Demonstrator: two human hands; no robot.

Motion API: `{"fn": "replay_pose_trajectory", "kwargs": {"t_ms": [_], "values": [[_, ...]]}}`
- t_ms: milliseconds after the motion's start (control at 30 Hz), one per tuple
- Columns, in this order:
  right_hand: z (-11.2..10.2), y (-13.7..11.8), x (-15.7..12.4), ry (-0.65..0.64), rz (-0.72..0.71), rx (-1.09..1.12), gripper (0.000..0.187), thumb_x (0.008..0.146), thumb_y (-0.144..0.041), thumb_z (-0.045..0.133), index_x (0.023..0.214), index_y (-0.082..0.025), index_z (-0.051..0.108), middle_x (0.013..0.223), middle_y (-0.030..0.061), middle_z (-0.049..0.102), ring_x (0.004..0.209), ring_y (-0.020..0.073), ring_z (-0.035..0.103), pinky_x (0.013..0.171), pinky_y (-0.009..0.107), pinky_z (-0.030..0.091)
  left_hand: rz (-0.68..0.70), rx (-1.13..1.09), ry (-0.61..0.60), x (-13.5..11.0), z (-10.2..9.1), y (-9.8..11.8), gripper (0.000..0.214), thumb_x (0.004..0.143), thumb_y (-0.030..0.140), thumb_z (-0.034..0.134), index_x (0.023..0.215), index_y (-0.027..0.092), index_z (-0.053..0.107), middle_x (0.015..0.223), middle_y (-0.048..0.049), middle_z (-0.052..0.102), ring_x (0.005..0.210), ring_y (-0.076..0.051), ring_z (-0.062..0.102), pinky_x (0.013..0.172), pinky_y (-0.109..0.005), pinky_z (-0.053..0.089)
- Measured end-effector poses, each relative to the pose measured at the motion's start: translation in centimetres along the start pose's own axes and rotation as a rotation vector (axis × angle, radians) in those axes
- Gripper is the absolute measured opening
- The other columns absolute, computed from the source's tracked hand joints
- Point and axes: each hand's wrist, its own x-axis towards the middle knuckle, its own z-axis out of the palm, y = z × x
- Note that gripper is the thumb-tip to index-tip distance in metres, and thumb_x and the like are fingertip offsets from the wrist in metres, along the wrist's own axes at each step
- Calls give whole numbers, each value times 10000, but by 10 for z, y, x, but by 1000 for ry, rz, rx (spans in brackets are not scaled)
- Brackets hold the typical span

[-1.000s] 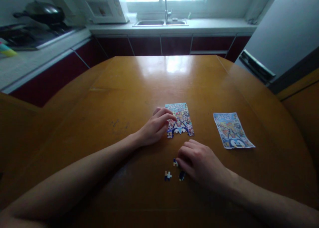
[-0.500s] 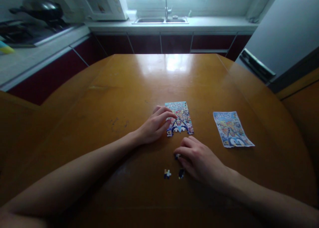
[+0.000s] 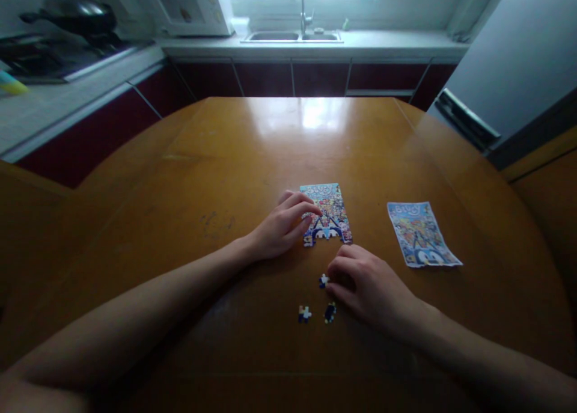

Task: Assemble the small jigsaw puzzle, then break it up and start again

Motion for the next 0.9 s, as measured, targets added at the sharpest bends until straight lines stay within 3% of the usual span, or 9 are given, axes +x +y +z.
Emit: {"fn": "replay_pose_trajectory", "kwargs": {"t_ms": [900], "values": [[6, 0, 0, 2, -63, -30, 38, 852, -156, 650, 840, -190, 664, 887, 40, 621, 844, 175, 551, 763, 317, 465, -19, 6, 1, 2, 0, 1, 196, 981, 209, 464, 1075, 212, 636, 1063, -58, 601, 1046, -208, 486, 973, -382, 417]]}}
